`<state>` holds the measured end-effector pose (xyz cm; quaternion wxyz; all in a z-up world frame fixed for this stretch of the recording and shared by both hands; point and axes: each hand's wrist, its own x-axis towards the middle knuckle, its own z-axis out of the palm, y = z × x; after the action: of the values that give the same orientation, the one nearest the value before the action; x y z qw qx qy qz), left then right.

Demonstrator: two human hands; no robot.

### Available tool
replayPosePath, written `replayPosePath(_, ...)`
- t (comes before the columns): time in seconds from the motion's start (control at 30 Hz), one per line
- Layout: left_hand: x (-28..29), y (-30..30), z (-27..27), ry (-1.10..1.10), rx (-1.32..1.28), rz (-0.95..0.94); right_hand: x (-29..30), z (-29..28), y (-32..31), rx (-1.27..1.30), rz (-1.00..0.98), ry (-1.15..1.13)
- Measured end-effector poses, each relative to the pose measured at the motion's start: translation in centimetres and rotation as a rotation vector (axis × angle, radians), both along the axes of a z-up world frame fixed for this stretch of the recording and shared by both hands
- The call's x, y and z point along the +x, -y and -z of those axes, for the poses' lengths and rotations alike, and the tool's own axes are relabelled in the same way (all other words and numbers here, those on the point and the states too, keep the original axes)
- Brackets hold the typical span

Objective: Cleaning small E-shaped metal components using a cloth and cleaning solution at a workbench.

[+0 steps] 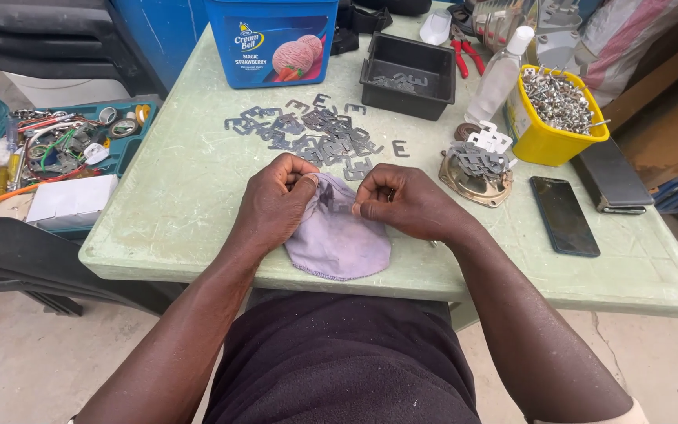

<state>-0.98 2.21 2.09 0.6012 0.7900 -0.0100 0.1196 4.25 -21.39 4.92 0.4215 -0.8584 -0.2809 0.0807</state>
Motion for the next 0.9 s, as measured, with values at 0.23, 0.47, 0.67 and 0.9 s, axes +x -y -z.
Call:
replayPosePath(0.23, -0.4, 0.0, 0.0, 0.001, 0.003, 0.034, -1.1, 0.5, -0.7, 0.009, 0.168, 0.021)
replayPosePath(0.47, 1.0, -0.3, 1.9, 0.038, -0.106, 0.142, -3.2, 1.4, -1.0, 0.162, 0.255, 0.072)
replayPosePath(0.67, 0.1, 0.2, 0.8, 0.015, -0.269, 0.190, -4.3, 2.2, -0.9, 0.296, 0.251, 0.054)
replayPosePath(0.9, 1.1, 0.1, 2.1, -0.034, -0.357, 0.327, -4.9, 2.7, -0.7, 0.349, 0.227, 0.090)
